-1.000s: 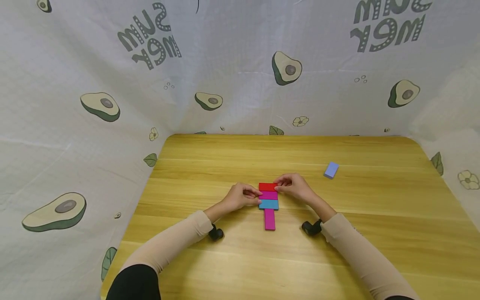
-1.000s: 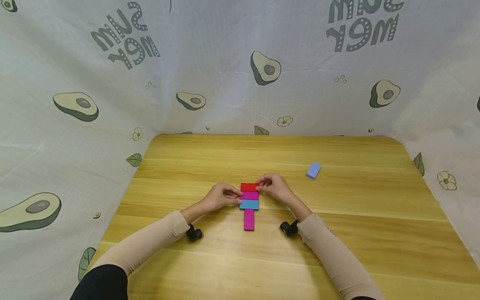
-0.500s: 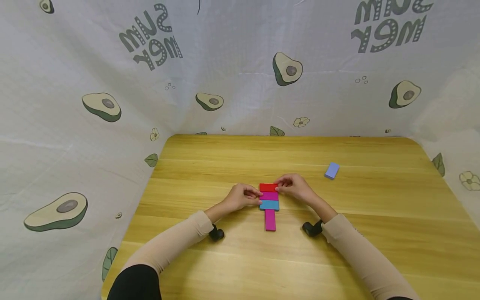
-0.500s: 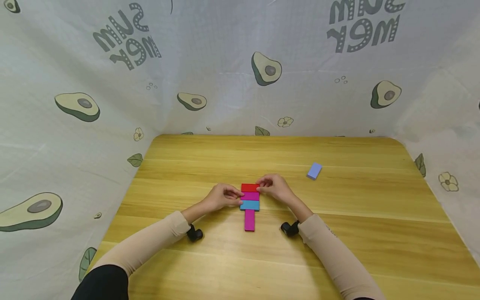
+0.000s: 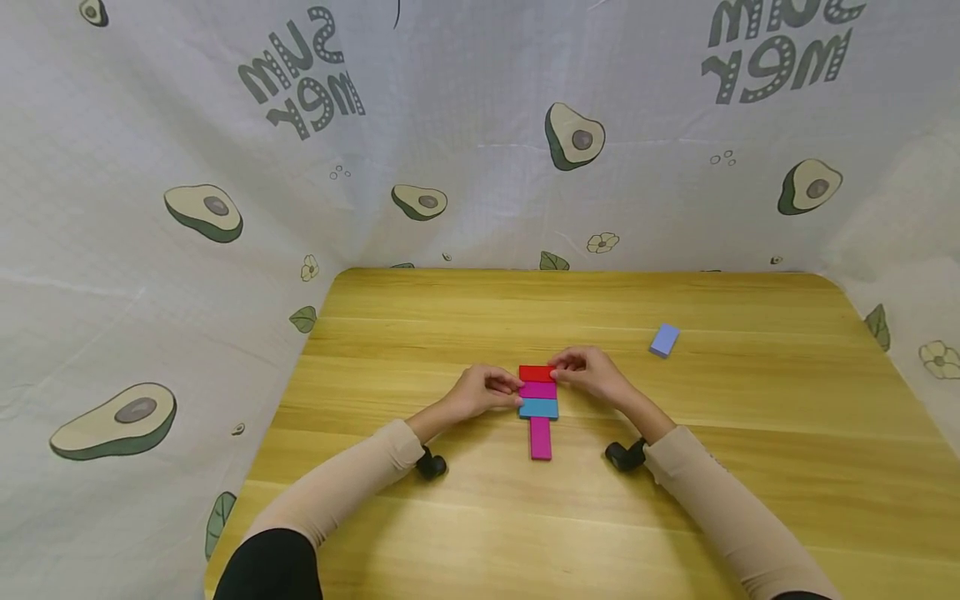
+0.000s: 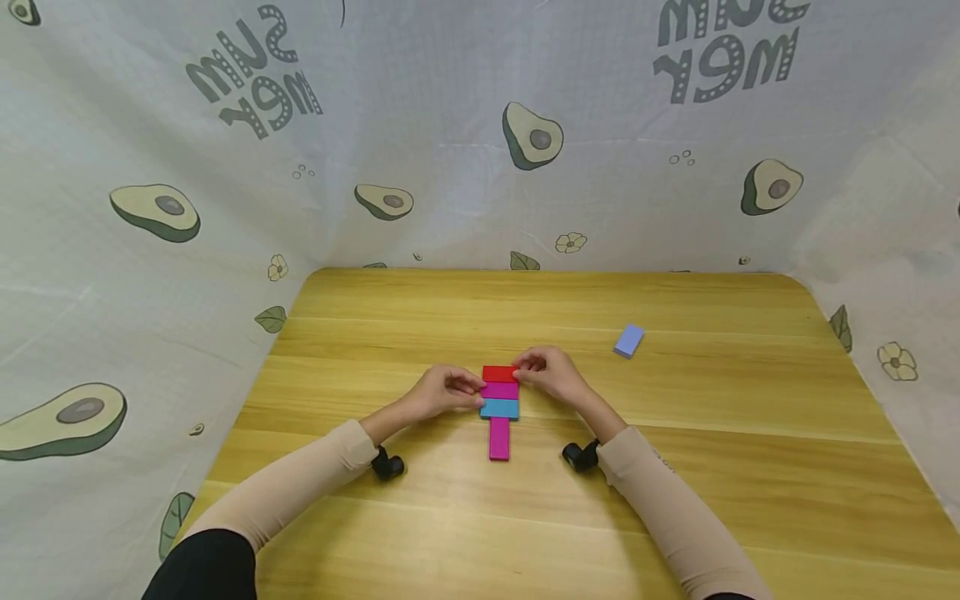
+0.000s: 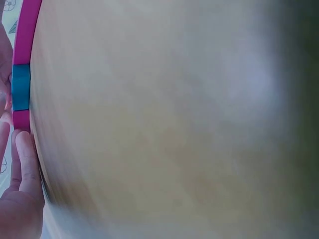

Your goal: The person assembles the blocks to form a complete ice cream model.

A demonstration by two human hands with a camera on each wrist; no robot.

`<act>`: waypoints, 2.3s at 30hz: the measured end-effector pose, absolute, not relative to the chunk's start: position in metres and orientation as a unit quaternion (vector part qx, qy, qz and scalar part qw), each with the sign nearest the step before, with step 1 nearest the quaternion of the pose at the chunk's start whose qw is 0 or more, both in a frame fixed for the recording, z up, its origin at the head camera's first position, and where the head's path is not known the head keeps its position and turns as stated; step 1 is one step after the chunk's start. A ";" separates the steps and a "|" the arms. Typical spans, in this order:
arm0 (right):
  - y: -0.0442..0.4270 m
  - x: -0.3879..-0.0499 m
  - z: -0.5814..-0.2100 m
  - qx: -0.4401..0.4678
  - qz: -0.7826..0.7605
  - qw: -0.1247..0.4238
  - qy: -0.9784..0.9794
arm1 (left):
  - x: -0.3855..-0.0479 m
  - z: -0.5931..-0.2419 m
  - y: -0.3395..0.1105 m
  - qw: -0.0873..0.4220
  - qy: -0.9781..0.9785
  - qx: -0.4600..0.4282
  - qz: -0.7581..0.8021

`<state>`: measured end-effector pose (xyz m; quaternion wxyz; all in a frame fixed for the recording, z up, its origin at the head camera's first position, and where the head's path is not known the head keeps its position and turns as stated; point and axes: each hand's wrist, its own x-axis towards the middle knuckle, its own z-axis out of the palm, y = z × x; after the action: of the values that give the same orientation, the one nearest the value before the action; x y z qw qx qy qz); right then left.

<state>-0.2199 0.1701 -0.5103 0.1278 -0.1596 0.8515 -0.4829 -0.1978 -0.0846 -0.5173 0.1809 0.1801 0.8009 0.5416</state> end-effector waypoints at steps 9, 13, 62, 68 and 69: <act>0.172 -0.218 -0.509 -0.157 -0.498 0.123 0.844 | -0.201 -0.512 -0.084 0.149 0.801 0.171 0.555; 0.173 -0.217 -0.510 -0.158 -0.503 0.116 0.842 | -0.203 -0.512 -0.083 0.140 0.804 0.168 0.553; 0.312 -0.244 -0.483 -0.067 -0.452 -0.041 0.889 | -0.207 -0.517 -0.079 0.150 0.833 0.157 0.509; 0.332 -0.251 -0.485 -0.068 -0.444 -0.024 0.893 | -0.208 -0.518 -0.079 0.146 0.834 0.162 0.507; 0.334 -0.252 -0.485 -0.066 -0.443 -0.016 0.894 | -0.208 -0.518 -0.079 0.145 0.833 0.163 0.508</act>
<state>-0.2521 0.3343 -0.4852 -0.0162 -0.0663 0.8940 -0.4429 -0.2077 -0.0791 -0.5184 0.1453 0.1631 0.8335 0.5076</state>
